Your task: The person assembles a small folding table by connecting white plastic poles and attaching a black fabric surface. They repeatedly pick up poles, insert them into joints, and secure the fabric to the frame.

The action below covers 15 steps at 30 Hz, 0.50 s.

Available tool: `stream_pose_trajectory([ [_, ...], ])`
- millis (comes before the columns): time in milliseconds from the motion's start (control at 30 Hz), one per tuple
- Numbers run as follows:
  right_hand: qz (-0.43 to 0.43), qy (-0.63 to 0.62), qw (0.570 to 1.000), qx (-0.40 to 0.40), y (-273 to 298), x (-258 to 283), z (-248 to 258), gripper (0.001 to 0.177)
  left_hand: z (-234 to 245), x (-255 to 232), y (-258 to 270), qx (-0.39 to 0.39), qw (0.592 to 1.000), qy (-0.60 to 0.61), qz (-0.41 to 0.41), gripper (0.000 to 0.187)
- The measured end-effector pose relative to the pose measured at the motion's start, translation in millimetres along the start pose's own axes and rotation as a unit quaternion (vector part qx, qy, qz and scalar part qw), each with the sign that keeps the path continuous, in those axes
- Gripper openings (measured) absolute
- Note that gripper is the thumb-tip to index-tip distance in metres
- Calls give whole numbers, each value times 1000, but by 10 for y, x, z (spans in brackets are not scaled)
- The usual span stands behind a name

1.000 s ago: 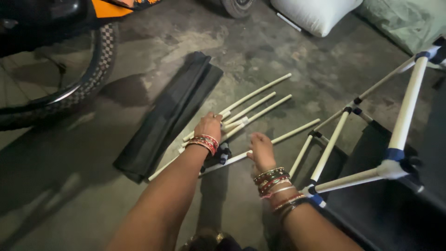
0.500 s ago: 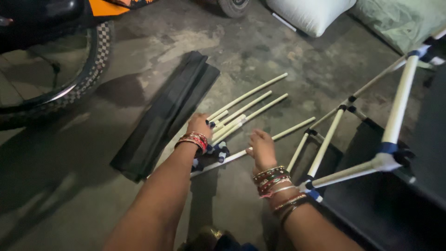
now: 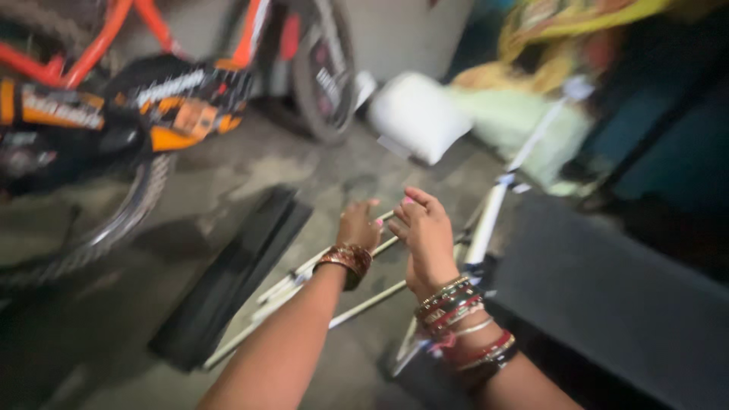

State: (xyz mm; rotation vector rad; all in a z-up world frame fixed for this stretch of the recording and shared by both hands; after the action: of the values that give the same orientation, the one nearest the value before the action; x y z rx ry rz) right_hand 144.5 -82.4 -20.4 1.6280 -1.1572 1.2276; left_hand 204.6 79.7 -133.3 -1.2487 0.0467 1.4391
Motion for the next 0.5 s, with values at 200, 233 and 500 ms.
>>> stream_pose_trajectory([
  [200,76,-6,997,-7,311,1335,617,37,-162,-1622,-524,-25,983,82,-160,41],
  [233,86,8,996,-21,372,1483,785,37,-207,-1823,-574,-8,985,76,-156,40],
  [500,94,122,974,-168,818,2112,2099,33,-213,-3193,-726,95,984,21,-149,32],
])
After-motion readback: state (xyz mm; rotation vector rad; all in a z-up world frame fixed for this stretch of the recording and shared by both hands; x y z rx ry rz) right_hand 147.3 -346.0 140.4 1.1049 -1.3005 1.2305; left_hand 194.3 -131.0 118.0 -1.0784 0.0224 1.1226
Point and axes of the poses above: each hand's wrist, its own y-axis away from the middle knuckle, its own z-axis out of the back of the hand, x = y × z, the point moved 8 cm from there along -y, towards the middle knuckle, and after that the axes turned 12 degrees about -z, right-handed, at the moved point
